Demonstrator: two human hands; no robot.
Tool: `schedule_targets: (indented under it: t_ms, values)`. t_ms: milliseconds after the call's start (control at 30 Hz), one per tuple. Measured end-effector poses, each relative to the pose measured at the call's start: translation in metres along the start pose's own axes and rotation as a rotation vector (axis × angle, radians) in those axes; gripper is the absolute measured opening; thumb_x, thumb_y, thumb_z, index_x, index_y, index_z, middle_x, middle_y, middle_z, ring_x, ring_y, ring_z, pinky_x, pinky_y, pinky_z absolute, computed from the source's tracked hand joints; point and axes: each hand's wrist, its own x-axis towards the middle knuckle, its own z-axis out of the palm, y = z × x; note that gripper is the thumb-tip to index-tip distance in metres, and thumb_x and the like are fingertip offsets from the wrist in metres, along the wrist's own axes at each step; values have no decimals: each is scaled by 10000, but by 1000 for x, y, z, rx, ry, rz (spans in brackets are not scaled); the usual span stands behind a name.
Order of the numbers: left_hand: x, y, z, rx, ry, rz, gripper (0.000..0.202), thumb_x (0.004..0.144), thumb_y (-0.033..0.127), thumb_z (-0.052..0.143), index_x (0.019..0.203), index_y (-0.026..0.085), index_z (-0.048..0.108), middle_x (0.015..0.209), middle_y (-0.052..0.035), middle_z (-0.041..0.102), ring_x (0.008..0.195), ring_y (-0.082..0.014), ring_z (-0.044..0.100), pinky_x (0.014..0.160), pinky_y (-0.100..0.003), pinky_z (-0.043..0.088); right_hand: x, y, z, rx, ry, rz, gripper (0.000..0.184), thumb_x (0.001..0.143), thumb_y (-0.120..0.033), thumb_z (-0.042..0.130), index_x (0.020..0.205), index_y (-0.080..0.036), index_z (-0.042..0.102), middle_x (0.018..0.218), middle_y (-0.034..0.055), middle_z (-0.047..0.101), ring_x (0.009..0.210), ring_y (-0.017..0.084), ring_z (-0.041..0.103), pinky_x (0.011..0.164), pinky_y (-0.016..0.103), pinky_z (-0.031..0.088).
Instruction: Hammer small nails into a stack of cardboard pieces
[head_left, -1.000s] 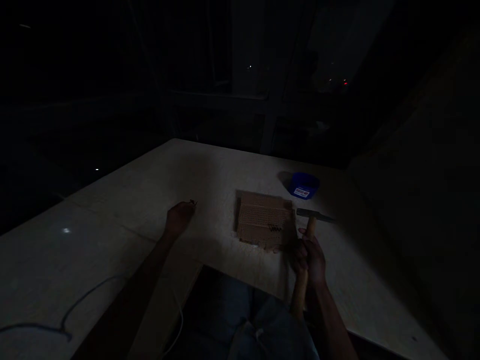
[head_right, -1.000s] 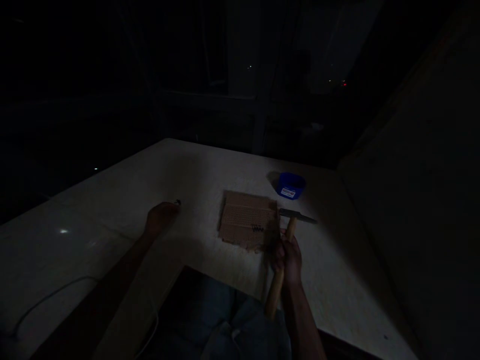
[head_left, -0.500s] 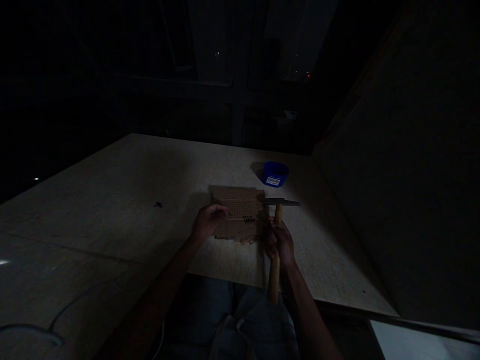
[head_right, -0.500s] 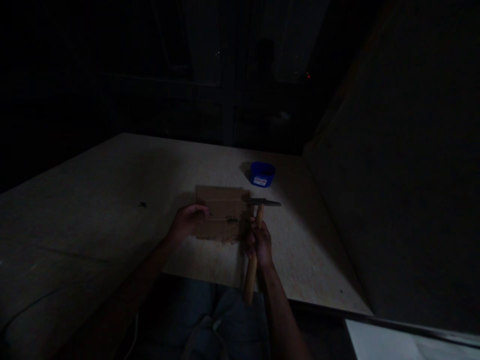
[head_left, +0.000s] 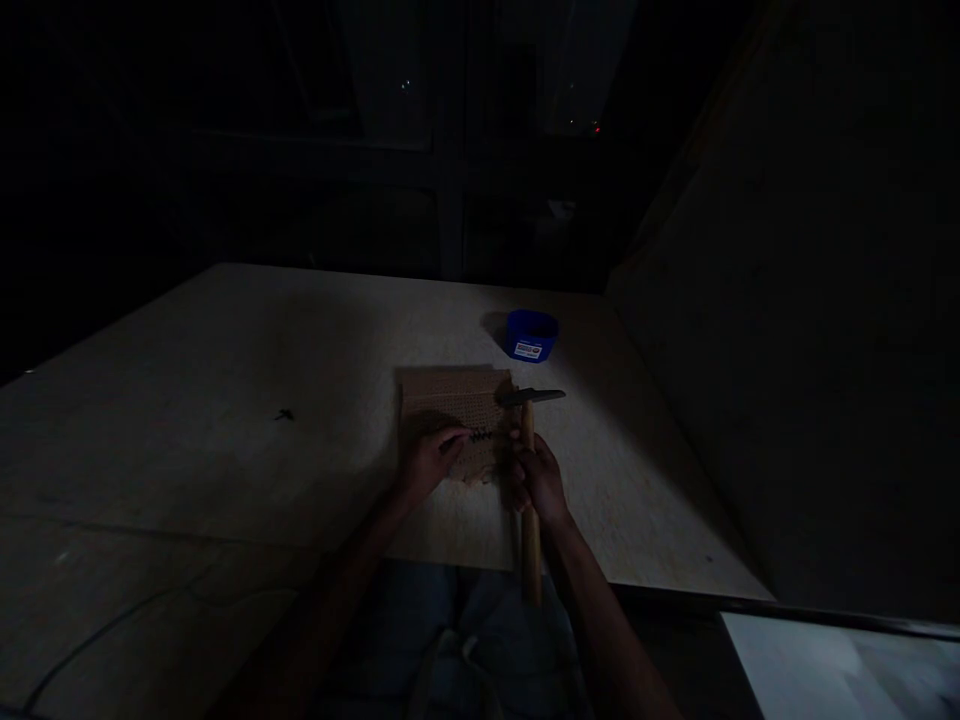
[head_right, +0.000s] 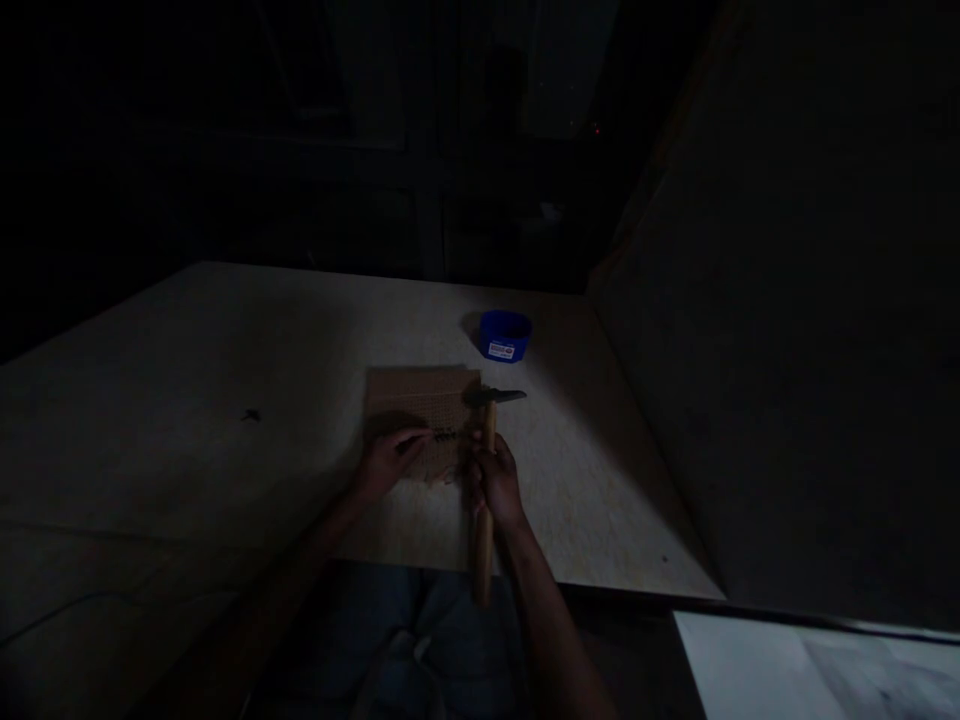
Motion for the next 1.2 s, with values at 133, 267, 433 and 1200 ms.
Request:
schedule_targets:
  t_ms: [133,267,433,1200]
  values:
    - [-1,0,1,-12,6,2,210,883,326,610,988,249,774,969,-39,785,899,-194,727,819,-308,582,1,4,-1,-43,16,25,467,765,-464,707,1113,-207,530,478,-142,479,229,57,344,202,167,302]
    - [-1,-2,3,-33,16,-9,212,880,344,618,990,253,775,980,-32,786,903,-192,729,822,-302,585,1,2,0,-71,16,19,461,768,-457,696,1110,-197,529,479,-139,479,235,56,346,204,162,283]
    - [-1,-8,7,-59,-2,-1,252,917,353,565,1004,242,774,993,-35,786,919,-191,729,842,-306,583,0,0,3,-70,26,25,449,763,-452,686,1097,-202,519,478,-143,475,240,56,340,206,159,280]
    - [-7,-10,16,-36,73,-7,203,875,331,624,1000,262,768,983,-10,790,898,-167,737,835,-270,588,-1,-2,4,-104,31,37,450,761,-451,660,1102,-204,502,477,-144,477,236,60,328,204,167,287]
